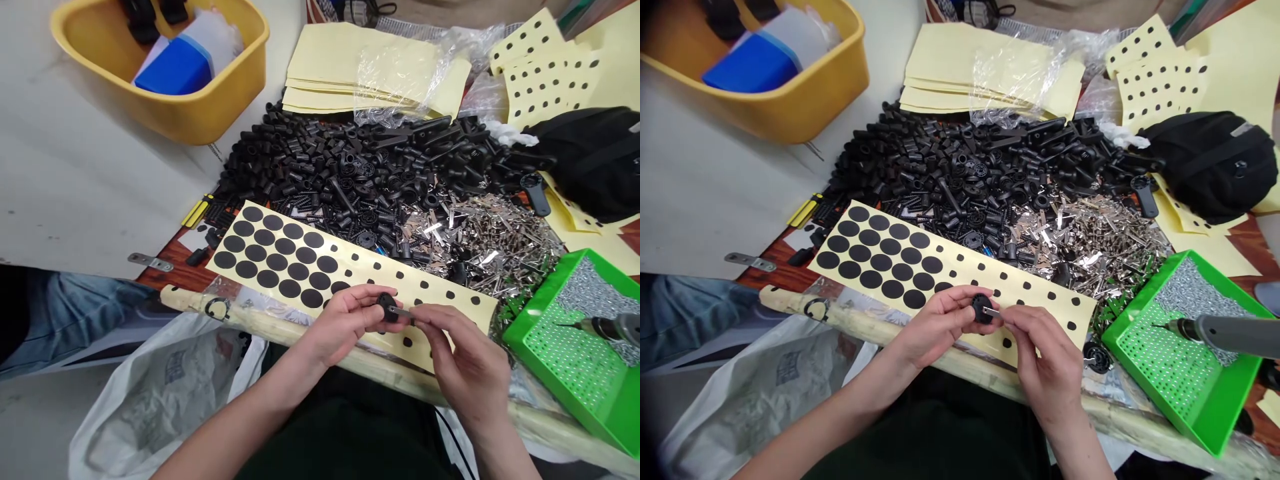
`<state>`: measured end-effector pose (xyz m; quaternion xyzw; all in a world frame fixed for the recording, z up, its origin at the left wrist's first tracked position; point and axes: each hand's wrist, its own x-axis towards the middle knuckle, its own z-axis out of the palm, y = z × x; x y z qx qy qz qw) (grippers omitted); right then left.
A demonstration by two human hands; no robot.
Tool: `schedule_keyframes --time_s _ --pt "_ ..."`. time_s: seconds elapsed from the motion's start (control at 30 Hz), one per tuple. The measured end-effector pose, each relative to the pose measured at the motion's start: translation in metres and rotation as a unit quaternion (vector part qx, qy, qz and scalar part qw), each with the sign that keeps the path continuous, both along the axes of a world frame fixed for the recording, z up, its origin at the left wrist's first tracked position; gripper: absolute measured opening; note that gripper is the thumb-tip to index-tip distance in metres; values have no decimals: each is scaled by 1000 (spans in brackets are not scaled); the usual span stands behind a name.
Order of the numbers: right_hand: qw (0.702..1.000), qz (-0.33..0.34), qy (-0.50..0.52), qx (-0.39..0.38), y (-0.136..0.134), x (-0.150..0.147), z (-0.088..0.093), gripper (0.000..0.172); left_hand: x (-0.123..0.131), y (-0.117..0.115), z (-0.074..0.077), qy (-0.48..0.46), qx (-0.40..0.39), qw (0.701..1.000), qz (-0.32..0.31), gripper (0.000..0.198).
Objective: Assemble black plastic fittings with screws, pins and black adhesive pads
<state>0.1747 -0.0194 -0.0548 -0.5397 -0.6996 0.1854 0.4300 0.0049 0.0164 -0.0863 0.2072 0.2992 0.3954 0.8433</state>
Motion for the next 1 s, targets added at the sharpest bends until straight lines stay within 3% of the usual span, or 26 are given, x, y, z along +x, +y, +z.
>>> schedule_keyframes --time_s 0.23,0.43,0.6,1.0 --pt "1000 8 -18 21 2 0 3 26 0 -1 0 -10 -8 1000 -9 33" --pt "994 -72 47 -66 -6 -1 -7 15 -1 1 0 0 -5 1000 -11 31" --pt "982 -96 121 -112 -7 -3 -11 13 -1 2 0 -7 -4 1000 -15 33" --pt "991 -80 100 -38 -8 -4 -14 20 1 2 5 6 -19 1000 -19 32"
